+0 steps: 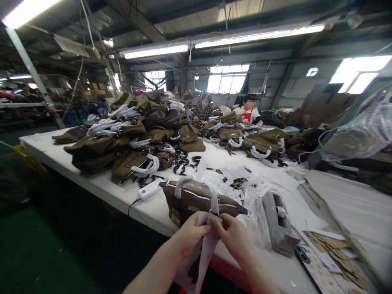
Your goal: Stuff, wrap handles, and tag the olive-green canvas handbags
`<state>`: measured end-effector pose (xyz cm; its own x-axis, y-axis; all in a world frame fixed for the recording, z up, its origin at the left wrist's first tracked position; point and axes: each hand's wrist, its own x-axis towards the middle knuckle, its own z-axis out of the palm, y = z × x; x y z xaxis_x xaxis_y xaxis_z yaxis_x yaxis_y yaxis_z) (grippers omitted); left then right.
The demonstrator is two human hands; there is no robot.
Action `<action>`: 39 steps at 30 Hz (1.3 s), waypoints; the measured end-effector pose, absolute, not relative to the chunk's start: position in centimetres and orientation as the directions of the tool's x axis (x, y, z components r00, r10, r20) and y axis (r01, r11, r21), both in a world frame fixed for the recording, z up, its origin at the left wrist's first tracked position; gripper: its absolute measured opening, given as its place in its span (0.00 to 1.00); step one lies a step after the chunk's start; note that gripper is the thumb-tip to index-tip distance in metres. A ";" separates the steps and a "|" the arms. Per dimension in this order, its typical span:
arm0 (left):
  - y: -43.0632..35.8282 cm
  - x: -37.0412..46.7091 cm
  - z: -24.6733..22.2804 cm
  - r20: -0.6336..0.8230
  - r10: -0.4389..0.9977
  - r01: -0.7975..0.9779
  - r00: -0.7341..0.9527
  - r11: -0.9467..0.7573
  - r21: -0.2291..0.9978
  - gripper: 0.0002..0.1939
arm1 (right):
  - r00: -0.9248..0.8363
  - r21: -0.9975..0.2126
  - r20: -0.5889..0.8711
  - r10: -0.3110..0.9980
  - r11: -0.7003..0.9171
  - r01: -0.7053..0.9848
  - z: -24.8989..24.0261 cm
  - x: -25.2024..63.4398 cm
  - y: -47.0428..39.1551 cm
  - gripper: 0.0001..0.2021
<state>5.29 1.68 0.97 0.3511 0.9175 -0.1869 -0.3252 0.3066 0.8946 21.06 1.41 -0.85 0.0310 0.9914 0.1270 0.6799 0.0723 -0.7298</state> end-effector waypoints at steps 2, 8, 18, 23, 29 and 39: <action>1.8 5.0 0.8 -0.198 0.912 -0.290 0.360 0.311 0.905 0.14 | 0.034 -0.744 0.080 0.996 0.037 0.667 -1.0 20.7 1.5 0.21; 1.9 4.2 0.8 -0.065 0.950 0.065 0.306 0.047 0.997 0.07 | 0.084 -0.657 0.097 0.992 0.001 0.754 -0.7 20.2 0.9 0.21; 1.2 3.4 0.8 0.085 0.947 0.369 0.310 -0.202 0.907 0.12 | 0.163 -0.674 0.132 0.978 -0.032 0.738 -0.6 19.5 0.9 0.16; 2.4 2.2 1.3 0.239 0.935 0.514 0.262 -0.345 0.786 0.15 | 0.163 -0.628 0.158 0.974 -0.028 0.778 -0.6 19.5 0.8 0.15; 2.9 4.1 0.5 0.062 0.987 0.300 0.147 -0.104 0.948 0.09 | 0.168 -0.624 0.153 0.974 -0.036 0.780 -0.9 19.4 0.9 0.16; 2.4 7.4 -0.6 -0.110 0.984 -0.296 0.142 0.148 0.944 0.22 | 0.096 -0.819 0.126 0.987 0.049 0.571 -2.1 20.0 1.4 0.17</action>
